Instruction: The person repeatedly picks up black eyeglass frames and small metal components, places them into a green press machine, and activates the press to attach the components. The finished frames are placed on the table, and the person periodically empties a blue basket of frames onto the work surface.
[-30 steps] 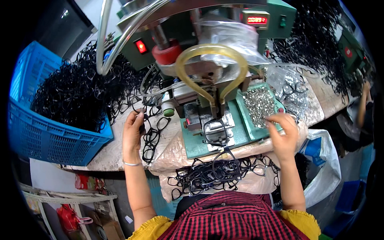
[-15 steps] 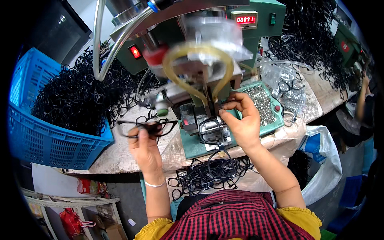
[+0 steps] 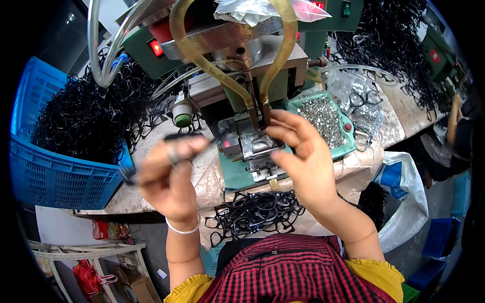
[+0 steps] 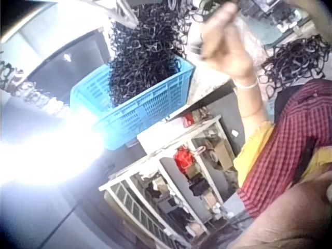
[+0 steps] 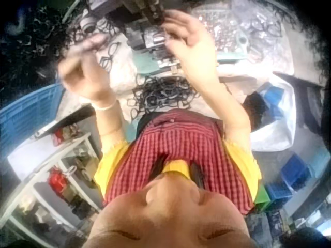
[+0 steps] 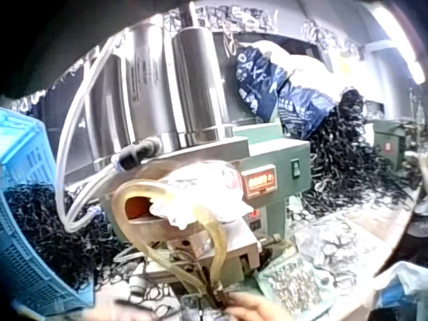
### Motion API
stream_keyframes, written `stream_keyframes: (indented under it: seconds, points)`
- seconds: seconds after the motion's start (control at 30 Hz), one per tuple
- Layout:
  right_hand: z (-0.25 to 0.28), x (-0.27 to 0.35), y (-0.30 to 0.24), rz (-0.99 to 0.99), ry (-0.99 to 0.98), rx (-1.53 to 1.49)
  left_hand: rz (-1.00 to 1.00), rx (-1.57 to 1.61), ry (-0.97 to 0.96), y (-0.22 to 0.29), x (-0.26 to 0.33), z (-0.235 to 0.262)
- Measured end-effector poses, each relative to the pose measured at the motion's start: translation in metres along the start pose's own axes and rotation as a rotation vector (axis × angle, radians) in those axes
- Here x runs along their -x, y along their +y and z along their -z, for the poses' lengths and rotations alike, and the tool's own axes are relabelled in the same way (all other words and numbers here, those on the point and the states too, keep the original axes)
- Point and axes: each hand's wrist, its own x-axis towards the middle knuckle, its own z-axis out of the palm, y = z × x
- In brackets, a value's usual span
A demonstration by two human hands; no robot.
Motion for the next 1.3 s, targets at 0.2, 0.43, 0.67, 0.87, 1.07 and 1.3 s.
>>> stream_keyframes:
  seconds: [0.2, 0.43, 0.67, 0.87, 1.07, 1.3]
  points:
    - [0.079, -0.025, 0.034, 0.314, 0.086, 1.154, -0.160, -0.434, -0.592, -0.001, 0.027, -0.014]
    - [0.142, -0.035, 0.080, 0.401, 0.349, 1.348, -0.174, -0.446, -0.652, -0.016, 0.033, -0.017]
    - [0.151, -0.030, 0.078, 0.351, 0.442, 0.920, -0.098, -0.559, -0.617, 0.012, 0.046, -0.014]
    - [0.170, -0.017, 0.083, 0.206, 0.616, 0.184, 0.067, -1.002, 0.167, 0.060, 0.047, 0.091]
    - [0.119, -0.061, 0.096, 0.290, 0.561, 0.206, 0.531, -1.516, -0.366, -0.040, 0.071, 0.145]
    - [0.130, -0.018, 0.075, 0.451, 0.506, 0.935, 0.691, -1.282, -0.166, -0.095, 0.136, 0.148]
